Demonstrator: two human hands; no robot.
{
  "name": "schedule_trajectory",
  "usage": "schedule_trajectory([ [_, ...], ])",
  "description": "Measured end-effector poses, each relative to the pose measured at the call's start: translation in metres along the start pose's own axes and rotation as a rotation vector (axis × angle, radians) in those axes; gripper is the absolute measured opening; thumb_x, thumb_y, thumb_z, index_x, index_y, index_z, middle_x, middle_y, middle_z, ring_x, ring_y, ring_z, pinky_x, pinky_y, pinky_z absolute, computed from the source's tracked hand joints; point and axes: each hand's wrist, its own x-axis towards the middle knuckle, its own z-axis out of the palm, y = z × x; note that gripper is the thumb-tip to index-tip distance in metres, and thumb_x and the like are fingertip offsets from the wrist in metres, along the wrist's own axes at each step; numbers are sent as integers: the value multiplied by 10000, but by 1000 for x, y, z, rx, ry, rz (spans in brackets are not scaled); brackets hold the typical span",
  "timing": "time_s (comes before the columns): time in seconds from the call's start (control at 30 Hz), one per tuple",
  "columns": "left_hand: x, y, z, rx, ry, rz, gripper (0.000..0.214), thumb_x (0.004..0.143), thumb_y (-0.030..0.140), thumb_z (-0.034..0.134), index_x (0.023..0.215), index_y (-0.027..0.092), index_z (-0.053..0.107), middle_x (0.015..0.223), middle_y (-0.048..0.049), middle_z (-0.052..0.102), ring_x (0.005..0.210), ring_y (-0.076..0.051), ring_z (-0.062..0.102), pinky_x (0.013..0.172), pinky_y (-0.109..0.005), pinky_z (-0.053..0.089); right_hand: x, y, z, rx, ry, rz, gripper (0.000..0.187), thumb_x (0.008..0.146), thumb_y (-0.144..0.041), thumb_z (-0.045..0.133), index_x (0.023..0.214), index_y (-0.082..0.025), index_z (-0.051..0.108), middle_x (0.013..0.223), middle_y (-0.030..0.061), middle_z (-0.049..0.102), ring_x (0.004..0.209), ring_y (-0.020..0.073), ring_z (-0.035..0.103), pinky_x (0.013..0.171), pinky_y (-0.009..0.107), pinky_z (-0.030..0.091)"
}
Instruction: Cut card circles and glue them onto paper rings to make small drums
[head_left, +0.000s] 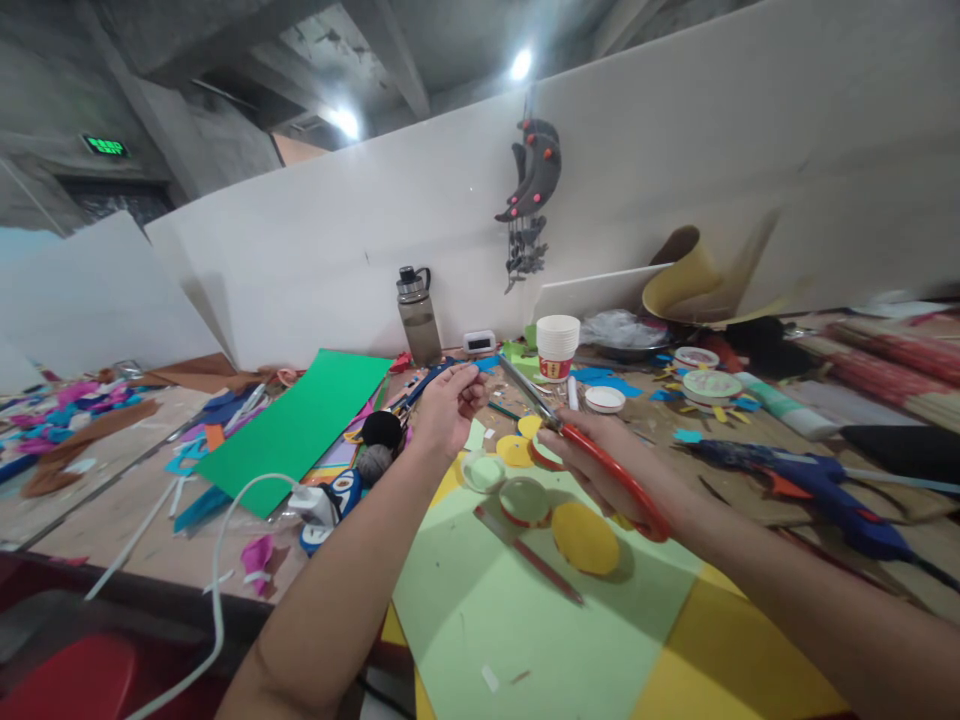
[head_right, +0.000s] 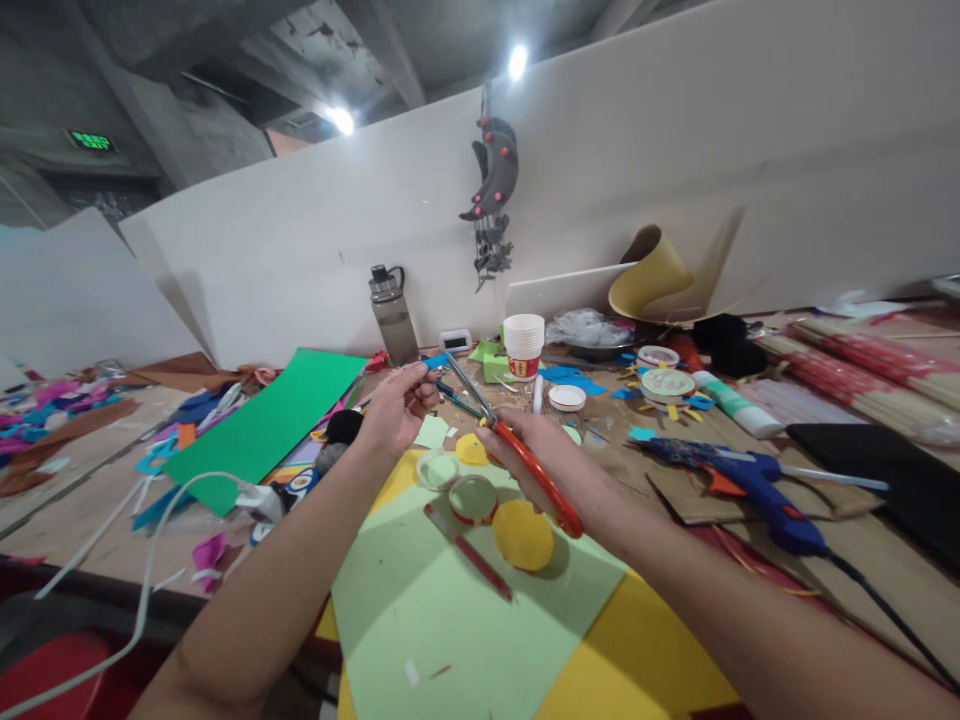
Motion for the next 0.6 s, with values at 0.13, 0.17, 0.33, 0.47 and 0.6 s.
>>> schedule_trajectory([
  [0.13,3,0,-3,-57,7,12,136,705,171,729,703,111,607,607,0,619,474,-30,498,477,-156,372,-2,-2,1,-34,-11,7,321,840,-478,545,722,-243,362,426,-106,375,306,74,349,316,194,283],
  [0.17,4,1,-4,-60,13,7,135,712,171,727,704,112,605,606,1,619,468,-29,497,470,-153,368,-3,-3,1,-40,-13,11,321,838,-481,545,724,-243,363,433,-103,381,313,76,354,316,195,286],
  [0.33,3,3,-4,-32,42,-19,99,754,168,695,744,111,615,618,-8,644,457,-31,528,453,-138,381,-1,-2,1,-64,-2,25,301,823,-465,555,722,-239,384,451,-86,409,353,82,377,337,194,280],
  [0.47,4,3,-4,-27,28,-12,76,767,153,683,762,114,618,644,-19,668,490,-45,578,452,-134,399,4,3,0,-121,53,-16,304,786,-458,588,688,-236,405,442,-78,406,371,85,363,351,204,267],
  [0.6,4,2,-5,-16,21,-1,52,784,133,664,787,118,615,659,-23,684,524,-58,618,467,-131,422,7,6,0,-147,98,-71,285,788,-442,571,659,-230,431,460,-59,438,382,89,373,371,219,268],
])
